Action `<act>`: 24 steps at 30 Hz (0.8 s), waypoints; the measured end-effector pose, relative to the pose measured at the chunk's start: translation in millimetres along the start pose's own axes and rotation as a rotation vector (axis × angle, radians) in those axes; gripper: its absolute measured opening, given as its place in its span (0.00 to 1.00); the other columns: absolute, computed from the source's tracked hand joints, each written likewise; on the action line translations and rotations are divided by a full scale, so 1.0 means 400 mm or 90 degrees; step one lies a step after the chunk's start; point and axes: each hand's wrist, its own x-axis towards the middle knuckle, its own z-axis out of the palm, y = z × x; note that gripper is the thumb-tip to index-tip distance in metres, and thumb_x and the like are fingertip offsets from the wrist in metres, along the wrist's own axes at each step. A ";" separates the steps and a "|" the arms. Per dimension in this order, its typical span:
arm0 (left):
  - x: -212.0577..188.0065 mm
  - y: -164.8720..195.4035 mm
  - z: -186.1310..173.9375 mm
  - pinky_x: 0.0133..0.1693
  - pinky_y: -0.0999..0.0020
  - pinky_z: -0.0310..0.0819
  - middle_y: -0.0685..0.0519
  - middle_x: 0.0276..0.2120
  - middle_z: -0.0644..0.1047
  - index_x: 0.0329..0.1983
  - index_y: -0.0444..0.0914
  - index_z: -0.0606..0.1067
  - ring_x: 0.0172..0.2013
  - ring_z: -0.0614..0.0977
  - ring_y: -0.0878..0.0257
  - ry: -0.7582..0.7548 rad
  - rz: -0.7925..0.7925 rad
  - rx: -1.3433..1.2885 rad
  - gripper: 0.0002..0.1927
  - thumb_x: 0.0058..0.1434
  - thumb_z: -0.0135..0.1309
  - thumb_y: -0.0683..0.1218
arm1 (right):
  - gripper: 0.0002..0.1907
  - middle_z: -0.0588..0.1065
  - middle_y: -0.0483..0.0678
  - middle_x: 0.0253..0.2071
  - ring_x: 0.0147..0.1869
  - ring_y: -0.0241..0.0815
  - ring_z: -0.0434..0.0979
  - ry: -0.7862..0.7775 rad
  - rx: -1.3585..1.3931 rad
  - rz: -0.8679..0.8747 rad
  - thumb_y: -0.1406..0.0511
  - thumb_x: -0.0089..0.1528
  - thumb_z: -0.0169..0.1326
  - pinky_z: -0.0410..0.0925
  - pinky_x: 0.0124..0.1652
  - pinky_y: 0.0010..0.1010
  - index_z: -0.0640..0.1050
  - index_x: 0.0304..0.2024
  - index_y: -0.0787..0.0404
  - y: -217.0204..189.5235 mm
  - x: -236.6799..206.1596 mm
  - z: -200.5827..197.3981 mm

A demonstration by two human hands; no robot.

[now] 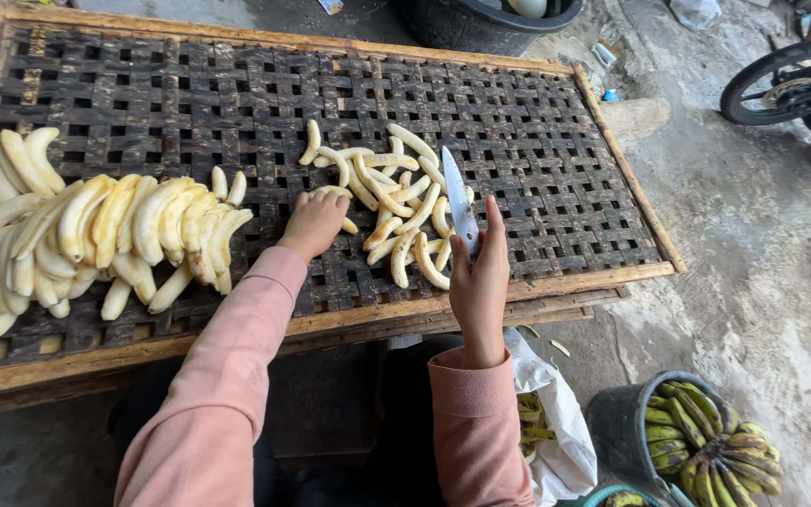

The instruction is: The person sits at a woven bamboo tray and peels bananas one at a time with a small knife, holding each banana in one hand and cutting away the peel. Peeled bananas are placed in a pile on the left side of the tray and discarded peels drop into a bag below.

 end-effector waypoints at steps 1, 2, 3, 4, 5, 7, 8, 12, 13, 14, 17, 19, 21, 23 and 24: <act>-0.007 -0.003 -0.002 0.51 0.50 0.73 0.48 0.48 0.78 0.53 0.39 0.70 0.50 0.80 0.52 -0.024 -0.001 -0.027 0.14 0.65 0.51 0.40 | 0.33 0.72 0.59 0.63 0.55 0.46 0.75 0.006 0.009 -0.041 0.70 0.69 0.55 0.70 0.52 0.35 0.60 0.74 0.61 -0.006 0.000 0.005; -0.011 -0.006 -0.008 0.52 0.49 0.74 0.46 0.49 0.78 0.57 0.38 0.68 0.50 0.80 0.51 -0.047 -0.002 -0.054 0.15 0.68 0.51 0.40 | 0.32 0.71 0.60 0.65 0.58 0.47 0.76 0.011 0.017 -0.084 0.70 0.70 0.55 0.70 0.55 0.35 0.60 0.75 0.62 -0.013 -0.001 0.010; -0.012 -0.010 -0.016 0.50 0.52 0.76 0.44 0.52 0.77 0.61 0.37 0.65 0.49 0.80 0.53 -0.023 -0.017 -0.195 0.19 0.67 0.48 0.38 | 0.32 0.73 0.58 0.62 0.55 0.46 0.75 -0.009 0.030 -0.060 0.70 0.69 0.55 0.70 0.53 0.35 0.60 0.74 0.62 -0.022 -0.002 0.015; -0.010 -0.010 -0.029 0.49 0.56 0.78 0.43 0.54 0.75 0.65 0.36 0.61 0.47 0.81 0.55 0.002 -0.031 -0.336 0.23 0.67 0.44 0.36 | 0.33 0.74 0.56 0.58 0.52 0.45 0.75 -0.031 0.042 -0.037 0.70 0.68 0.55 0.70 0.51 0.34 0.60 0.74 0.61 -0.032 -0.004 0.022; -0.006 -0.007 -0.046 0.47 0.59 0.80 0.41 0.56 0.74 0.69 0.36 0.58 0.45 0.82 0.57 0.028 -0.045 -0.477 0.27 0.67 0.41 0.34 | 0.33 0.75 0.55 0.54 0.49 0.43 0.74 -0.052 0.054 -0.012 0.69 0.68 0.56 0.70 0.49 0.34 0.60 0.73 0.61 -0.044 -0.008 0.029; 0.018 0.007 -0.093 0.39 0.62 0.82 0.48 0.59 0.66 0.72 0.37 0.52 0.40 0.78 0.61 0.129 -0.140 -0.708 0.26 0.71 0.38 0.41 | 0.32 0.75 0.55 0.45 0.43 0.43 0.71 -0.142 0.145 0.124 0.68 0.69 0.53 0.68 0.42 0.36 0.60 0.75 0.58 -0.072 -0.017 0.045; 0.035 0.018 -0.121 0.35 0.64 0.83 0.51 0.61 0.62 0.73 0.38 0.49 0.37 0.76 0.64 0.184 -0.185 -0.821 0.27 0.73 0.37 0.45 | 0.32 0.75 0.55 0.41 0.39 0.43 0.70 -0.186 0.189 0.189 0.68 0.69 0.51 0.67 0.39 0.37 0.60 0.76 0.56 -0.087 -0.019 0.055; 0.016 0.058 -0.235 0.30 0.68 0.74 0.57 0.35 0.67 0.62 0.44 0.63 0.29 0.71 0.70 0.272 -0.425 -1.162 0.21 0.76 0.30 0.59 | 0.31 0.64 0.69 0.56 0.50 0.51 0.59 -0.338 0.370 0.199 0.67 0.75 0.44 0.57 0.51 0.42 0.58 0.81 0.59 -0.153 -0.050 0.091; 0.006 0.067 -0.257 0.30 0.67 0.75 0.57 0.34 0.67 0.57 0.42 0.64 0.29 0.71 0.70 0.310 -0.436 -1.190 0.22 0.76 0.30 0.60 | 0.29 0.63 0.62 0.65 0.63 0.48 0.60 -0.352 0.412 0.092 0.66 0.75 0.43 0.57 0.60 0.38 0.57 0.79 0.62 -0.168 -0.058 0.100; -0.007 0.072 -0.275 0.31 0.66 0.76 0.58 0.34 0.67 0.51 0.40 0.66 0.29 0.72 0.69 0.348 -0.449 -1.217 0.23 0.75 0.30 0.62 | 0.28 0.62 0.55 0.75 0.75 0.44 0.61 -0.366 0.453 -0.014 0.65 0.75 0.42 0.56 0.68 0.33 0.55 0.76 0.66 -0.181 -0.066 0.108; -0.035 0.081 -0.310 0.44 0.65 0.84 0.55 0.35 0.69 0.46 0.40 0.68 0.32 0.73 0.67 0.509 -0.351 -1.292 0.23 0.75 0.33 0.62 | 0.29 0.62 0.54 0.76 0.77 0.44 0.61 -0.440 0.409 -0.011 0.63 0.74 0.42 0.54 0.71 0.31 0.57 0.76 0.66 -0.207 -0.089 0.121; -0.047 0.082 -0.324 0.40 0.68 0.76 0.55 0.36 0.69 0.47 0.40 0.68 0.33 0.71 0.67 0.557 -0.294 -1.242 0.23 0.77 0.36 0.63 | 0.28 0.60 0.55 0.77 0.80 0.46 0.57 -0.447 0.428 -0.043 0.63 0.75 0.41 0.52 0.73 0.34 0.57 0.76 0.66 -0.217 -0.097 0.134; -0.054 0.082 -0.338 0.37 0.70 0.70 0.55 0.36 0.69 0.48 0.40 0.68 0.33 0.70 0.67 0.586 -0.263 -1.230 0.22 0.77 0.38 0.63 | 0.28 0.59 0.56 0.78 0.82 0.47 0.55 -0.451 0.436 -0.055 0.63 0.75 0.41 0.51 0.74 0.35 0.58 0.76 0.66 -0.220 -0.099 0.143; -0.062 0.082 -0.354 0.34 0.71 0.66 0.55 0.36 0.68 0.49 0.41 0.67 0.32 0.69 0.68 0.594 -0.254 -1.255 0.22 0.75 0.39 0.63 | 0.28 0.59 0.57 0.78 0.82 0.48 0.55 -0.448 0.435 -0.046 0.63 0.75 0.41 0.50 0.75 0.36 0.58 0.76 0.66 -0.223 -0.099 0.152; -0.064 0.081 -0.363 0.34 0.71 0.66 0.55 0.37 0.68 0.48 0.41 0.67 0.33 0.69 0.68 0.604 -0.241 -1.269 0.21 0.75 0.39 0.63 | 0.28 0.59 0.57 0.78 0.82 0.48 0.56 -0.444 0.429 -0.066 0.63 0.75 0.41 0.51 0.75 0.36 0.58 0.76 0.66 -0.222 -0.098 0.154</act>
